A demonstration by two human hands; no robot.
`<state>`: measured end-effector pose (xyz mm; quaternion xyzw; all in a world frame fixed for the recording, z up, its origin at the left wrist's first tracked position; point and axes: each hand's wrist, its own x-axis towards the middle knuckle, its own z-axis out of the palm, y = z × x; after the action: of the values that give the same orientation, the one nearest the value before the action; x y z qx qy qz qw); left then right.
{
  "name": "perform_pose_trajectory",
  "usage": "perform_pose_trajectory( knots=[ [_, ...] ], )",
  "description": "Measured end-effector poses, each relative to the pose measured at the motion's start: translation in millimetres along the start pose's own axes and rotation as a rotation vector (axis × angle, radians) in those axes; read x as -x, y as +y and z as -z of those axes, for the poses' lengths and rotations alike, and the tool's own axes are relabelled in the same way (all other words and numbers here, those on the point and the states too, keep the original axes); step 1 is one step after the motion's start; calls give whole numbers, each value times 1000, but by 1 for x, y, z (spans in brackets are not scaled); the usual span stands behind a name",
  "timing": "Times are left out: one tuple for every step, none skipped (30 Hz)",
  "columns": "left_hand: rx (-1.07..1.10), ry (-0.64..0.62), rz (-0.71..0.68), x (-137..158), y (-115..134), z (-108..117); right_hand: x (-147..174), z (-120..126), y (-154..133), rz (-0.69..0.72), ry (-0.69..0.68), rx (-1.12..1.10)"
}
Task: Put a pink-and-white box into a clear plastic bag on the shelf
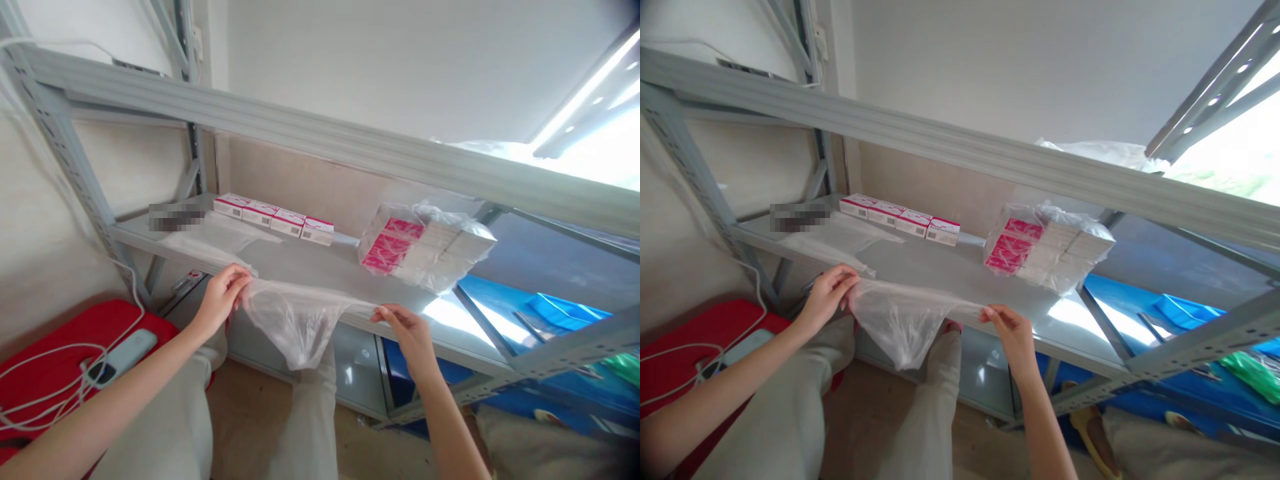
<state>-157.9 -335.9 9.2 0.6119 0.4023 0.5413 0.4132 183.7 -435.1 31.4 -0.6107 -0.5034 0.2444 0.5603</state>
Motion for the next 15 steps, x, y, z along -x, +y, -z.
perform_pose_trajectory(
  knots=[
    [-23,3,-13,-5,1,1,-2,0,-2,7,-7,-18],
    [-46,5,-27,-11,2,1,-4,0,-4,9,-16,-41],
    [-66,6,-43,-17,3,2,-7,-1,-5,1,-22,-72],
    [-85,3,-62,-23,4,2,-10,-1,-5,-16,-27,-119],
    [-102,-2,-80,-29,5,1,-13,-2,-4,-41,-32,-183],
    [-114,-12,-91,-36,6,1,-18,-2,-2,-73,-38,-260],
    [-114,-23,-92,-42,7,0,-23,-3,1,-109,-40,-341],
    [-106,-43,-79,-49,8,-2,-28,-3,5,-150,-33,-416],
    [-89,-69,-52,-56,9,-4,-35,-4,10,-193,-24,-479],
    [-66,-99,-11,-63,9,-6,-42,-5,14,-240,-16,-529],
    [-39,-126,40,-70,9,-9,-50,-7,19,-288,-3,-565],
    [-11,-140,91,-77,9,-13,-59,-9,23,-330,13,-589],
    [16,-139,138,-84,9,-18,-67,-12,28,-357,35,-606],
    [43,-114,179,-90,9,-22,-76,-17,31,-367,60,-623],
    [73,-70,217,-95,7,-27,-85,-22,35,-362,85,-638]
  ],
)
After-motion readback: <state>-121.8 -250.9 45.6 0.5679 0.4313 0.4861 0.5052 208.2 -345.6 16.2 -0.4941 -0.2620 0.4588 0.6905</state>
